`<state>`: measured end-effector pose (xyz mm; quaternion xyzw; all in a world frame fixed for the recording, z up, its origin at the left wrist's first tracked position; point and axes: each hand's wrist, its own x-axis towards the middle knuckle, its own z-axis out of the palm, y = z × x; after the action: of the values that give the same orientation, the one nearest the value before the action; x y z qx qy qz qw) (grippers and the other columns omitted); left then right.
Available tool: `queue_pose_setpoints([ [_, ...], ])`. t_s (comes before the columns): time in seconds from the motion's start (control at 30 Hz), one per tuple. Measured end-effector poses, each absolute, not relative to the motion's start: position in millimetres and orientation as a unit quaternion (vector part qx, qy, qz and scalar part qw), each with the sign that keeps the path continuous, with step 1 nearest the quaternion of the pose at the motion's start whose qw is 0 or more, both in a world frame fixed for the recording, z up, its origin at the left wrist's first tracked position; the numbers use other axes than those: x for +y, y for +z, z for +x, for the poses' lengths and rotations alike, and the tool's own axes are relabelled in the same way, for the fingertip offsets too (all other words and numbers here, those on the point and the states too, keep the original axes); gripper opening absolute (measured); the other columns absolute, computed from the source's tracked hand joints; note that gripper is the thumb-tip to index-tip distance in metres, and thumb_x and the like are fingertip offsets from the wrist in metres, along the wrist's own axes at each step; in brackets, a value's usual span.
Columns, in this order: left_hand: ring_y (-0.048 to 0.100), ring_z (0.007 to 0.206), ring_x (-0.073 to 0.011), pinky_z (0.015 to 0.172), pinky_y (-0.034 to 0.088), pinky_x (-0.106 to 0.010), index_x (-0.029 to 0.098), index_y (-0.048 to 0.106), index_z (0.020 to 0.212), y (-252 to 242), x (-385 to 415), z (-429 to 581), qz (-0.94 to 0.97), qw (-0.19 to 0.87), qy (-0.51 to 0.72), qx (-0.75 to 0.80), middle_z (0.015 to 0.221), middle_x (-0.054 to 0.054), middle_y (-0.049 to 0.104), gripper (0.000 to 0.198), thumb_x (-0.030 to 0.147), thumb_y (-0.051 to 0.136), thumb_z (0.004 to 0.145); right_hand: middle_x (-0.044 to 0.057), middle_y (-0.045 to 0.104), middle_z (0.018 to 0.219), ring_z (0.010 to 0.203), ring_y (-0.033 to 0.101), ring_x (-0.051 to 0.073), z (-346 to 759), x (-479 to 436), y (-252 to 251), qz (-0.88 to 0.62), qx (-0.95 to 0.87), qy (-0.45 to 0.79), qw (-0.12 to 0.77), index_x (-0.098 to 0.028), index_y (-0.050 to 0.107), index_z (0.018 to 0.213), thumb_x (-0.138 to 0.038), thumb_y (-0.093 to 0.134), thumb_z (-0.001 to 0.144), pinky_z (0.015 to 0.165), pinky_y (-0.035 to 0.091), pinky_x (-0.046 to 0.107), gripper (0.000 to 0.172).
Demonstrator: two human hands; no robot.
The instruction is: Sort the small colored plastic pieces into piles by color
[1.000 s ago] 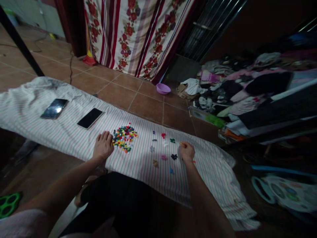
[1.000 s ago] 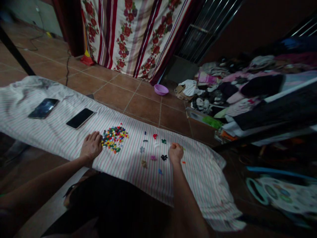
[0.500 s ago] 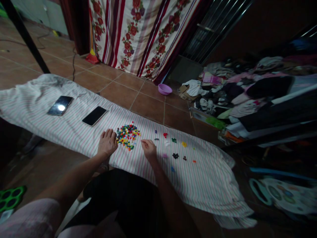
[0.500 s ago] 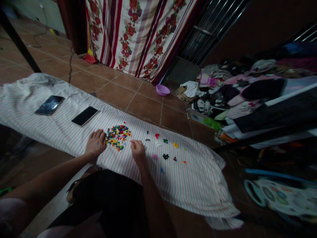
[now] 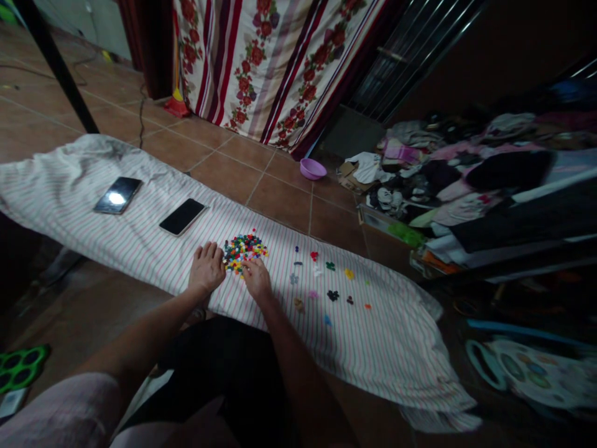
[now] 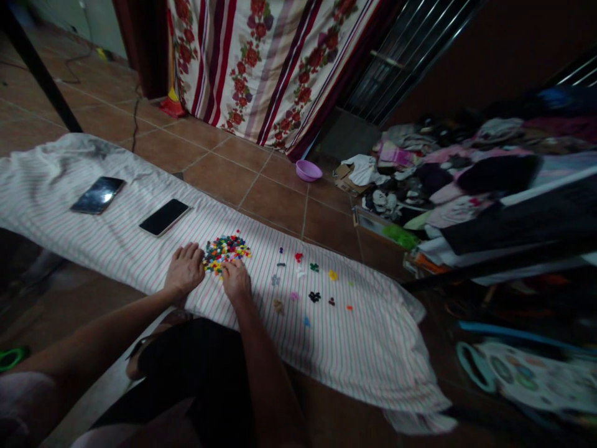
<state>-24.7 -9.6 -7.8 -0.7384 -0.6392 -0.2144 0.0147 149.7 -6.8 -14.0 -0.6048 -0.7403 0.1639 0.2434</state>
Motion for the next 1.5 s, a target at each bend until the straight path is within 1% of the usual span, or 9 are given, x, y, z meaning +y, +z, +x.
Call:
queue_pose_setpoints([
  [0.23, 0.047, 0.134, -0.0343, 0.112, 0.032, -0.052, 0.013, 0.062, 0.112, -10, -9, -25, -0.738, 0.010, -0.222, -0.637, 0.136, -0.020, 0.058, 0.033, 0.024, 0.042, 0.087, 0.005, 0.061, 0.102, 0.096, 0.060, 0.017, 145, -2, -2, -0.619, -0.749, 0.157, 0.178, -0.025, 0.073, 0.105, -0.019, 0.058, 0.091, 0.088, 0.049, 0.026, 0.021],
  [0.43, 0.047, 0.134, -0.0341, 0.112, 0.032, -0.051, 0.013, 0.062, 0.110, -10, -10, -25, -0.739, 0.014, -0.220, -0.637, 0.135, -0.020, 0.058, 0.032, 0.024, 0.041, 0.087, 0.005, 0.063, 0.100, 0.090, 0.060, 0.017, 143, 1, 1, -0.629, -0.741, 0.167, 0.166, -0.023, 0.072, 0.100, -0.021, 0.056, 0.092, 0.085, 0.048, 0.026, 0.018],
  [0.6, 0.047, 0.133, -0.0350, 0.111, 0.032, -0.053, 0.013, 0.062, 0.110, -8, -11, -25, -0.740, 0.008, -0.219, -0.636, 0.134, -0.020, 0.059, 0.033, 0.025, 0.040, 0.088, 0.005, 0.065, 0.097, 0.094, 0.062, 0.018, 144, -3, -1, -0.603, -0.748, 0.159, 0.226, -0.023, 0.070, 0.099, -0.020, 0.054, 0.093, 0.086, 0.049, 0.027, 0.018],
  [0.77, 0.048, 0.132, -0.0350, 0.110, 0.033, -0.053, 0.014, 0.062, 0.111, -10, -11, -25, -0.741, 0.013, -0.233, -0.630, 0.134, -0.021, 0.058, 0.033, 0.026, 0.041, 0.087, 0.003, 0.069, 0.096, 0.090, 0.065, 0.017, 144, -7, -1, -0.597, -0.727, 0.172, 0.292, -0.023, 0.067, 0.100, -0.022, 0.049, 0.094, 0.086, 0.050, 0.027, 0.019],
  [0.97, 0.048, 0.131, -0.0331, 0.110, 0.032, -0.051, 0.014, 0.061, 0.111, -10, -11, -26, -0.742, 0.018, -0.230, -0.630, 0.133, -0.020, 0.059, 0.032, 0.025, 0.041, 0.088, -0.001, 0.072, 0.086, 0.081, 0.070, 0.015, 144, -11, -7, -0.618, -0.640, 0.252, 0.381, -0.026, 0.065, 0.100, -0.031, 0.051, 0.093, 0.074, 0.054, 0.025, 0.017],
  [1.07, 0.048, 0.131, -0.0338, 0.110, 0.032, -0.052, 0.013, 0.061, 0.111, -8, -11, -25, -0.744, 0.017, -0.227, -0.629, 0.134, -0.021, 0.058, 0.033, 0.025, 0.040, 0.089, -0.001, 0.072, 0.087, 0.079, 0.069, 0.015, 147, -15, -11, -0.622, -0.610, 0.259, 0.417, -0.026, 0.064, 0.099, -0.034, 0.052, 0.091, 0.072, 0.055, 0.026, 0.016],
  [1.3, 0.048, 0.131, -0.0338, 0.110, 0.033, -0.051, 0.013, 0.061, 0.111, -10, -11, -26, -0.744, 0.031, -0.218, -0.631, 0.133, -0.020, 0.059, 0.034, 0.026, 0.037, 0.090, 0.006, 0.070, 0.092, 0.078, 0.067, 0.016, 180, -41, -10, -0.649, -0.569, 0.193, 0.467, -0.020, 0.066, 0.100, -0.031, 0.050, 0.088, 0.072, 0.056, 0.027, 0.024],
  [1.4, 0.048, 0.131, -0.0342, 0.110, 0.033, -0.052, 0.013, 0.061, 0.111, -9, -11, -27, -0.747, 0.032, -0.216, -0.628, 0.133, -0.021, 0.058, 0.034, 0.027, 0.037, 0.090, 0.009, 0.070, 0.097, 0.083, 0.066, 0.018, 203, -59, -8, -0.674, -0.556, 0.155, 0.462, -0.019, 0.068, 0.099, -0.031, 0.047, 0.088, 0.069, 0.055, 0.029, 0.027],
  [1.5, 0.047, 0.131, -0.0344, 0.110, 0.033, -0.052, 0.013, 0.061, 0.110, -8, -11, -27, -0.746, 0.022, -0.222, -0.628, 0.133, -0.021, 0.058, 0.034, 0.027, 0.038, 0.089, 0.012, 0.070, 0.102, 0.092, 0.065, 0.021, 226, -77, -8, -0.693, -0.542, 0.107, 0.463, -0.018, 0.068, 0.100, -0.034, 0.044, 0.090, 0.072, 0.055, 0.032, 0.031],
])
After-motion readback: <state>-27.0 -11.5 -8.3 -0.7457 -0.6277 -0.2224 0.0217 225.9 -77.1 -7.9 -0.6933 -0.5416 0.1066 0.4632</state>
